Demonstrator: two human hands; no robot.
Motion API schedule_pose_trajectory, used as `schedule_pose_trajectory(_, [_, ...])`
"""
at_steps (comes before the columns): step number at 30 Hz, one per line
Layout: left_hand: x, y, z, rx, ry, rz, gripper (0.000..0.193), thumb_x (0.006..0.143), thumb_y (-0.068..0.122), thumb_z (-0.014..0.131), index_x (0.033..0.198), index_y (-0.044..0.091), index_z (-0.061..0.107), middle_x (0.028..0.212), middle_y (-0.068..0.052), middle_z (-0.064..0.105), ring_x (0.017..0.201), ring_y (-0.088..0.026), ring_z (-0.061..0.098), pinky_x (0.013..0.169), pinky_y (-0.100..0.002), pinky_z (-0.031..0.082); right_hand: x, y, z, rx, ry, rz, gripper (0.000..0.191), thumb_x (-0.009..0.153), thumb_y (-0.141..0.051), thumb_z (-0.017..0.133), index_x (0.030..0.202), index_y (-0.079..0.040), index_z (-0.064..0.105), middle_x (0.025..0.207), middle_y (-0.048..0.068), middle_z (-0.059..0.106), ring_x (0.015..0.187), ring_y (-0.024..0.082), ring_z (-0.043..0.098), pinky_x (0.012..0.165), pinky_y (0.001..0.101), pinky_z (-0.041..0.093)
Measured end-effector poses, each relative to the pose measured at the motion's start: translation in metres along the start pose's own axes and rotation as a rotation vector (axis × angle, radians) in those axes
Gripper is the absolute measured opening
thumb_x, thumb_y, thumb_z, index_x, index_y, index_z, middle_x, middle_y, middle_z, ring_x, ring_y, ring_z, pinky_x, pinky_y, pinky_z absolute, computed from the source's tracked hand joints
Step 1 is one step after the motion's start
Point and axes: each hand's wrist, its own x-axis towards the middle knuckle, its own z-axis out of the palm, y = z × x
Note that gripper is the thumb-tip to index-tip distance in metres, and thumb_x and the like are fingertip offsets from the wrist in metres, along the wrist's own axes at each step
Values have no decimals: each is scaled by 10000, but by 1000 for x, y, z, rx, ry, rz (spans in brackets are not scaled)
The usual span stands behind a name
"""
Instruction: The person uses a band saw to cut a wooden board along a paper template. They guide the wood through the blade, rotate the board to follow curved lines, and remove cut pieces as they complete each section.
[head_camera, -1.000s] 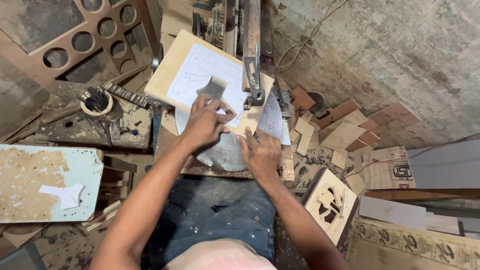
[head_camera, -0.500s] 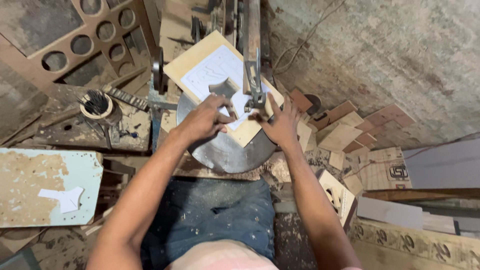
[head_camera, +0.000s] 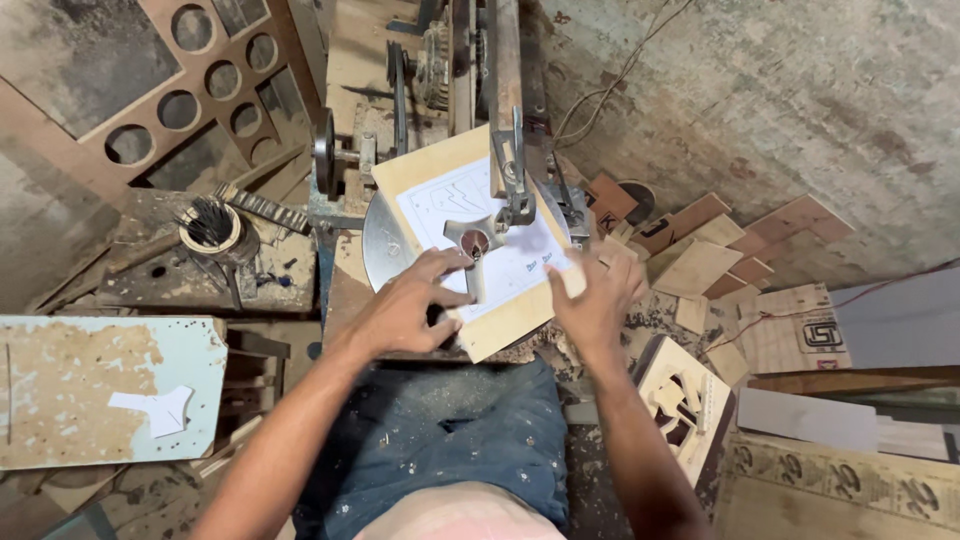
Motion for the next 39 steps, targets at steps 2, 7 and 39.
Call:
schedule_pose_trajectory(2, [12,3,7,-47,261,-134,344,831,194,733,1150,77,788,1327,-160,669,1307,-340,529,1133,-484,394,32,-11,-8,612,60,-8,341,1040,-410,634,1233,-139,708,1233,99,648,1189,226,621,931,344,515])
schedule_pose_trajectory(7, [60,12,33,8,586,-228,401,802,301,847,1076,18,776,1089,-136,725,1106,-358,575,998,-498,460,122,-69,-2,1233,-224,-21,340,1132,-277,463,1243,-25,662,1061,48,655,994,145,584,895,297,473])
schedule_pose_trajectory(39, [57,39,44,-22,774,-131,111,799,183,831,892,123,821,1028,0,691,1153,-258,494,1010,-441,293,80,-94,-21,613,-39,-31,680,1098,-449,545,1568,-16,314,834,100,748,696,177,732,642,329,561])
